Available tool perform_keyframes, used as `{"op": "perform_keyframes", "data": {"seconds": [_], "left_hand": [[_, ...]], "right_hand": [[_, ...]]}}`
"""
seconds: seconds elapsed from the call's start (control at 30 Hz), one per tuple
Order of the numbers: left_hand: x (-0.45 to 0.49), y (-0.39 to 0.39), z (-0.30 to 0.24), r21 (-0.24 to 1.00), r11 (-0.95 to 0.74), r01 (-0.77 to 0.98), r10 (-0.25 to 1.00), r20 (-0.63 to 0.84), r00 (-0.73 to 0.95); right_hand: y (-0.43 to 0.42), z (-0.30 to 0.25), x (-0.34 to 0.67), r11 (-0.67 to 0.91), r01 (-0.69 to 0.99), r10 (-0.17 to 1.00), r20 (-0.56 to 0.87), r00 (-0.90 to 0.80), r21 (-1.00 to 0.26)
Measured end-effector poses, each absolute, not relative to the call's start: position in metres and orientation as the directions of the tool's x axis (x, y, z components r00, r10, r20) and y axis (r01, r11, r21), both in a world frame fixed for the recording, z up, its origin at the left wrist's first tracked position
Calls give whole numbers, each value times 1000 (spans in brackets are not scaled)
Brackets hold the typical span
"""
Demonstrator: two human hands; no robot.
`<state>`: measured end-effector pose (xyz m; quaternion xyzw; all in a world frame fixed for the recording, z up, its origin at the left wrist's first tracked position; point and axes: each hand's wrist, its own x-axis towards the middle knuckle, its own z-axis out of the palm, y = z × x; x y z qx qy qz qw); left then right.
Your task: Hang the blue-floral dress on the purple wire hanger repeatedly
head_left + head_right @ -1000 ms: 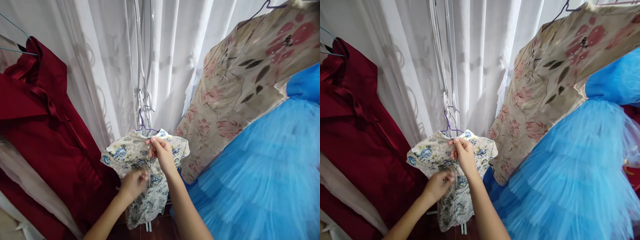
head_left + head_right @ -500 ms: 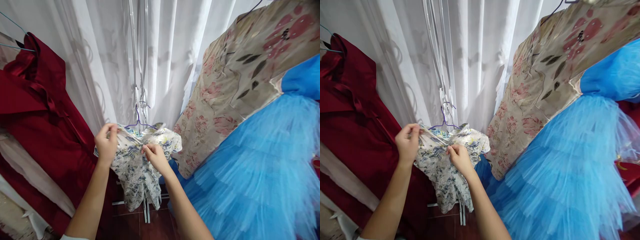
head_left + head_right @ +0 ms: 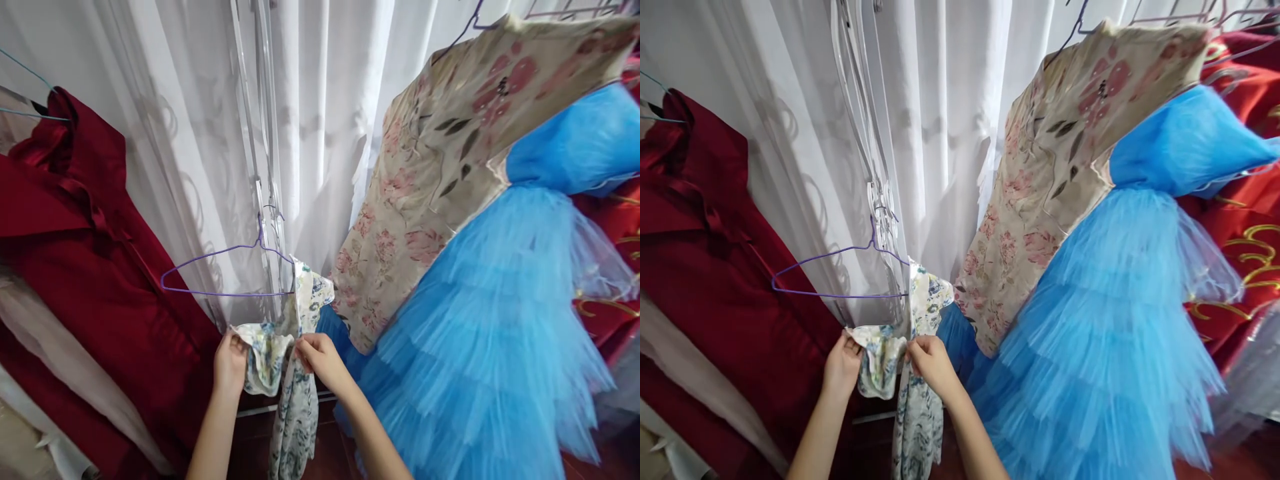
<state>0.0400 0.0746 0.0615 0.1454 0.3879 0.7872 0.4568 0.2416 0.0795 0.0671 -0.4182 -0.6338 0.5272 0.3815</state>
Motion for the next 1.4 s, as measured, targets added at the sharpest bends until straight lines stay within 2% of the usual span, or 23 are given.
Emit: {"op": "perform_keyframes", "data": {"seconds": [0.1, 0.2, 0.3, 0.4, 0.47, 0.53, 0.6, 0.67, 0.73, 0.8, 0.9, 1.07, 1.13, 1.2, 1.3, 1.4], "left_hand": [[80, 54, 70, 810, -204, -550, 932, -12, -363], [112, 34, 89, 950, -229, -211, 965, 194, -176], [135, 23, 95, 959, -277, 58, 960, 279, -26], [145, 21, 81, 955, -291, 59, 957, 291, 7], [144, 20, 65, 973, -232, 6, 969, 231, 87], [140, 17, 47, 997, -73, -10, 959, 73, 272], [134, 11, 31, 993, 94, 73, 878, -117, 464], [124, 6, 20, 968, 113, 224, 803, -222, 552], [111, 5, 16, 929, 46, 368, 819, -247, 518], [96, 9, 20, 904, 6, 427, 866, -218, 450], [74, 15, 44, 931, -64, 360, 900, -102, 424], [56, 13, 100, 955, -166, 245, 942, 80, 327], [53, 11, 117, 942, -217, 256, 948, 141, 285], [48, 11, 129, 913, -274, 301, 952, 212, 222], [30, 15, 142, 861, -330, 387, 944, 301, 135], [-3, 24, 145, 799, -350, 489, 934, 334, 124]], "right_hand": [[65, 55, 264, 171, 281, 949, 82, -303, -944], [46, 61, 278, 289, 325, 931, 185, -315, -900], [30, 74, 281, 243, 139, 887, 162, -433, -960], [24, 80, 285, 76, -74, 893, 101, -439, -994], [24, 82, 292, -14, -177, 923, 56, -381, -984], [26, 85, 301, -74, -267, 939, 23, -343, -961], [29, 89, 314, -94, -302, 943, 12, -333, -949], [35, 93, 327, -75, -276, 942, 22, -334, -958], [46, 96, 341, -49, -259, 947, 38, -319, -965], [63, 100, 354, -24, -259, 956, 54, -290, -966], [100, 117, 367, 53, -227, 970, 105, -221, -972], [182, 170, 357, 241, -258, 952, 280, -123, -936], [212, 187, 338, 257, -244, 938, 303, -171, -935], [236, 199, 313, 213, -212, 926, 266, -269, -954], [251, 204, 273, 99, -172, 890, 165, -426, -980], [248, 202, 251, -8, -103, 826, 51, -562, -995]]}}
